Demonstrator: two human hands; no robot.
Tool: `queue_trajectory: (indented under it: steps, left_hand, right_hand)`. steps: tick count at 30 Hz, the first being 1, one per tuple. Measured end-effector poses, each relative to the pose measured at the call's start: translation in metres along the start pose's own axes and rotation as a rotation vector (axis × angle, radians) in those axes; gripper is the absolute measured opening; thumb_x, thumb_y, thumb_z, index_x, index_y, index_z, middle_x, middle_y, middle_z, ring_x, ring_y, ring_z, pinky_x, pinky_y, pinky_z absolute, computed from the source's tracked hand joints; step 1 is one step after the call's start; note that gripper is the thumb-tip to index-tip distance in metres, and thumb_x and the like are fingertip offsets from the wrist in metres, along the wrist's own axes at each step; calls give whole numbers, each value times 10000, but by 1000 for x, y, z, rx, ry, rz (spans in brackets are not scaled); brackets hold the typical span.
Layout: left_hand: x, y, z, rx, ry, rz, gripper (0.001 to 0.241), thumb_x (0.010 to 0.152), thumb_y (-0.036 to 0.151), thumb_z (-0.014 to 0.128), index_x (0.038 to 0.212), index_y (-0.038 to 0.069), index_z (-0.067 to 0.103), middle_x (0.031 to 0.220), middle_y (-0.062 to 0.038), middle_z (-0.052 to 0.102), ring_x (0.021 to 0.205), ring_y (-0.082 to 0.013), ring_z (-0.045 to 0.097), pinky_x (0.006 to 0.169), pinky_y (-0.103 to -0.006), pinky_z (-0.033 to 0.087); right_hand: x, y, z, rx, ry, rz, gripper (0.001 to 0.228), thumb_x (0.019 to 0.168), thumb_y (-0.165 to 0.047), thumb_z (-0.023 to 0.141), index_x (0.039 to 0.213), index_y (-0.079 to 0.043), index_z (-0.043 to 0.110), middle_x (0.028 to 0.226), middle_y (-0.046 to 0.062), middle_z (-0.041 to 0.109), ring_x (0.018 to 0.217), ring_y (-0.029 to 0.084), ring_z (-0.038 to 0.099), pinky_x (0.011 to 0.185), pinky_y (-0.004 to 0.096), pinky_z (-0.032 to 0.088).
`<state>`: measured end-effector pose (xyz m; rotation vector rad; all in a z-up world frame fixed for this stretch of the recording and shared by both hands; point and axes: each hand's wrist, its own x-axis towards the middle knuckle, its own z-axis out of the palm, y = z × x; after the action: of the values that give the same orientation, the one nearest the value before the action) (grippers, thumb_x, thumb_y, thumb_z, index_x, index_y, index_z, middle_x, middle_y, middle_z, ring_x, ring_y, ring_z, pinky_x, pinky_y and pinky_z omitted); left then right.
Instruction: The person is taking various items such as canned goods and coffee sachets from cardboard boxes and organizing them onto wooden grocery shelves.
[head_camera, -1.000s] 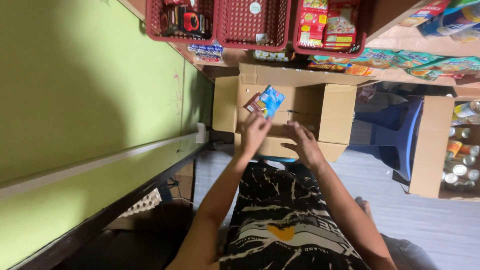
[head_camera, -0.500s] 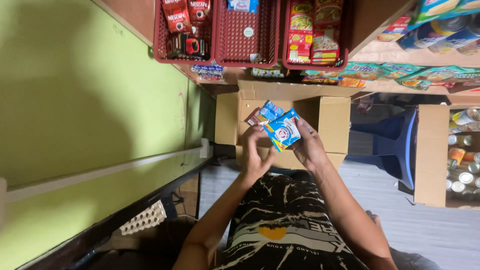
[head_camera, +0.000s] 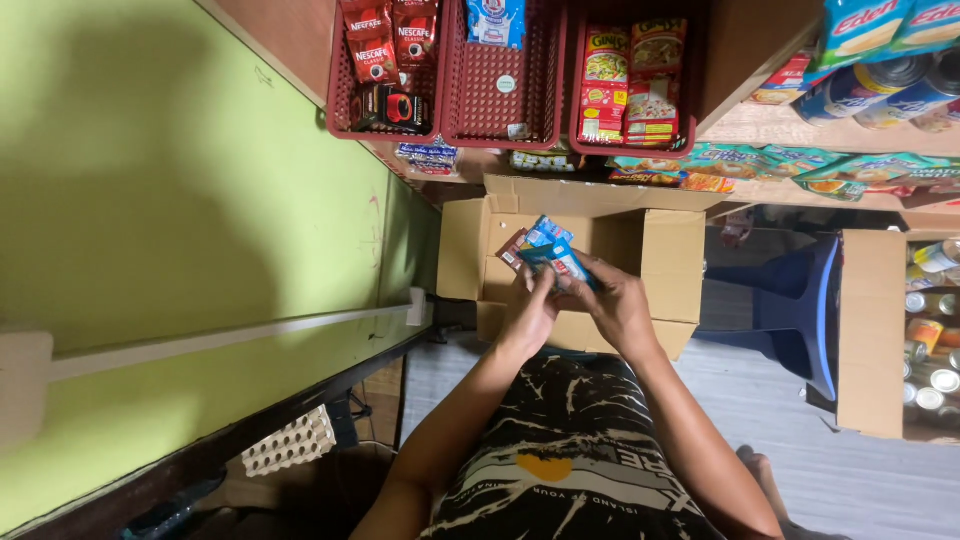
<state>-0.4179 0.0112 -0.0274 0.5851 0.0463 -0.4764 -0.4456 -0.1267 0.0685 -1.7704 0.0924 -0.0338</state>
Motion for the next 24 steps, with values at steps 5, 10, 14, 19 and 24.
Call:
queue_trajectory:
  steps: [5, 10, 14, 19, 24]
  left_hand:
    - [1, -3, -23, 347, 43, 68, 430, 952, 65, 765, 1323, 50, 547, 1201, -60, 664, 1063, -143, 660, 868, -305, 574]
    - [-3, 28, 3, 545, 97, 55, 413, 889, 130, 789, 1250, 56, 601, 1046, -9, 729, 883, -83, 704, 638, -222, 569]
    - [-5, 34, -11, 778, 51, 60, 323, 959, 137, 784, 1227, 5, 662, 964, -35, 726, 767, -96, 655, 591, -237, 552]
    - [-8, 54, 5, 837, 122, 68, 269, 1017, 150, 742, 1213, -30, 698, 1020, -45, 741, 848, -94, 693, 629, -244, 582]
    - [-7, 64, 15, 756, -17, 128, 439, 954, 57, 750, 1338, -2, 544, 1140, -105, 677, 962, -124, 697, 755, -257, 610]
  right_hand:
    - [2, 25, -3, -24, 111, 72, 348, 943, -99, 753, 1275, -1, 717, 1063, 61, 781, 926, 87, 670, 832, 278, 576]
    - [1, 31, -7, 283, 110, 199, 343, 939, -111, 735, 1256, 15, 696, 1063, 59, 773, 931, 67, 673, 829, 267, 583]
    - [-1, 58, -9, 404, 131, 230, 244, 960, -92, 731, 1182, 6, 711, 1000, 45, 754, 888, 59, 653, 822, 247, 536]
    - [-5, 63, -3, 512, 170, 246, 62, 990, -61, 730, 1005, -6, 705, 920, 48, 730, 820, 76, 636, 781, 271, 546]
    - [-5, 66, 3, 867, 218, 223, 31, 1008, -53, 665, 985, -45, 646, 933, 48, 718, 867, 134, 700, 793, 330, 609]
